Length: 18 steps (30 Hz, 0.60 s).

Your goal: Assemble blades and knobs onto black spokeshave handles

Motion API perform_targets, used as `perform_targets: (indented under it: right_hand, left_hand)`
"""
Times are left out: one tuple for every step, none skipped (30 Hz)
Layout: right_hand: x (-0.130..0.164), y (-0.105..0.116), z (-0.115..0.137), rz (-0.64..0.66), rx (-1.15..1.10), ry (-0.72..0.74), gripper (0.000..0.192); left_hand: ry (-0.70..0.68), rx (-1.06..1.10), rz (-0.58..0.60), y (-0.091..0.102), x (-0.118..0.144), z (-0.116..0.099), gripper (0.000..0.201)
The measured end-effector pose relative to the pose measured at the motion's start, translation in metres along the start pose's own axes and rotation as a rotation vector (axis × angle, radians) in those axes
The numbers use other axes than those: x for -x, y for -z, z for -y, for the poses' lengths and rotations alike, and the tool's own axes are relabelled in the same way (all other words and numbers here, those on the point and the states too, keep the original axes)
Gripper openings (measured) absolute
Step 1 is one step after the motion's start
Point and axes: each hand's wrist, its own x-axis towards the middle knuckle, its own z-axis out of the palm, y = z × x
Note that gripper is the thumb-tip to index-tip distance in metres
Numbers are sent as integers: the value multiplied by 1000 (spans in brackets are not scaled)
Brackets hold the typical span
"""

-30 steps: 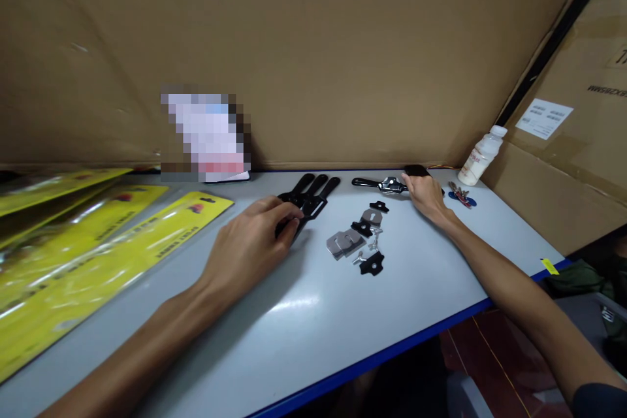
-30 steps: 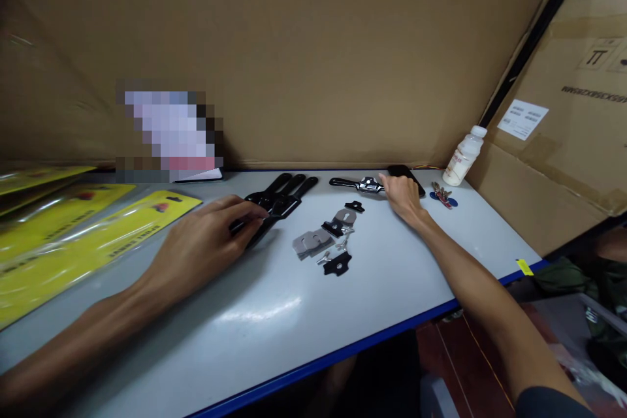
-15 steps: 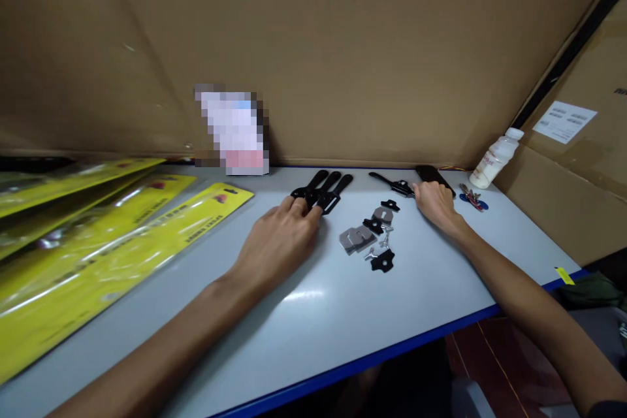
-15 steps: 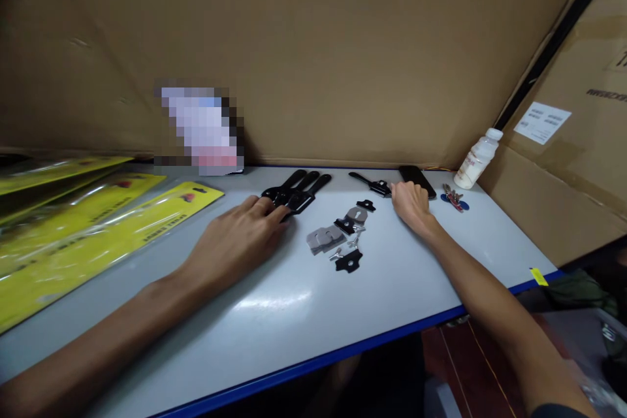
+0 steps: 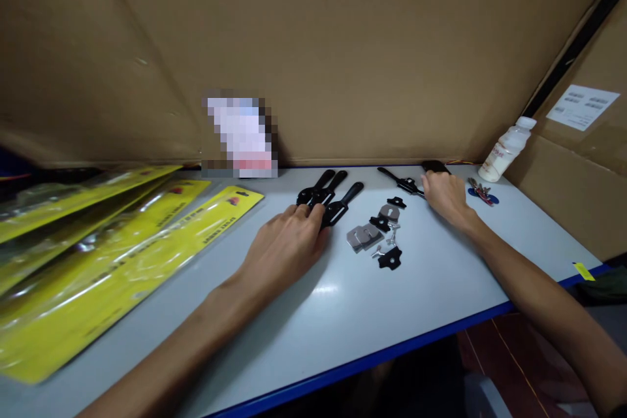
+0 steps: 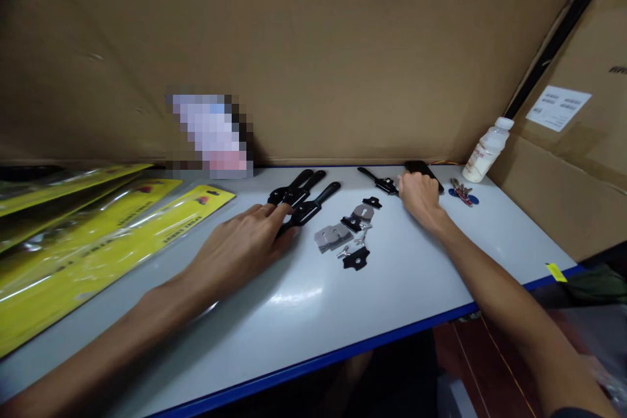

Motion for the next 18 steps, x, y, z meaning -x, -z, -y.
perform_targets:
  right_hand:
    - [1,3,0,-31,-21,-6,44]
    - [2,5,0,-60,-50,-6,43]
    - [3,7,1,-84,-87,4,40]
    - [4,9,3,-97,-130,27,37]
    - [6,10,5,-96,-175,63,33]
    - [8,10,7,-88,-221,106,29]
    - [10,11,10,-81,-265,151,25]
    - [12,11,12,-76,-305,191,22]
    - [13,11,15,-75,-340,220,20]
    - [14,12,16,-80,-368,237,19]
    - [15,12,17,-89,-388,245,19]
    - [16,12,18,-97,-400,245,19]
    - [16,11,18,-101,-407,243,18]
    - [17,11,18,-100,-409,243,18]
    - [16,10,18,-98,-410,246,18]
    - [16,9,17,-94,-410,249,18]
    - [16,8,17,-91,-410,252,18]
    - [16,7,17,-88,-409,255,18]
  left_hand:
    - [-1,-26,-16,-1,-1,-2,33]
    - [1,-51,-30,-3,-2,-4,35]
    - [6,-72,-41,-5,-3,-5,36]
    - [11,-88,-48,-7,-5,-7,38]
    - [18,-97,-50,-9,-8,-8,39]
    - [27,-100,-51,-11,-10,-8,41]
    - [35,-99,-53,-13,-12,-9,43]
    - [40,-94,-57,-14,-14,-9,45]
    - [45,-86,-61,-15,-16,-10,45]
    - [51,-75,-64,-16,-17,-11,46]
    - [58,-61,-65,-16,-18,-12,45]
    - [66,-44,-64,-16,-19,-13,43]
    - [76,-25,-62,-16,-19,-13,41]
    - [89,-5,-60,-16,-20,-14,40]
    - [104,15,-57,-16,-20,-15,40]
    - [117,31,-55,-16,-20,-15,40]
    - [132,45,-54,-16,-19,-15,40]
    - [146,58,-50,-16,-19,-15,41]
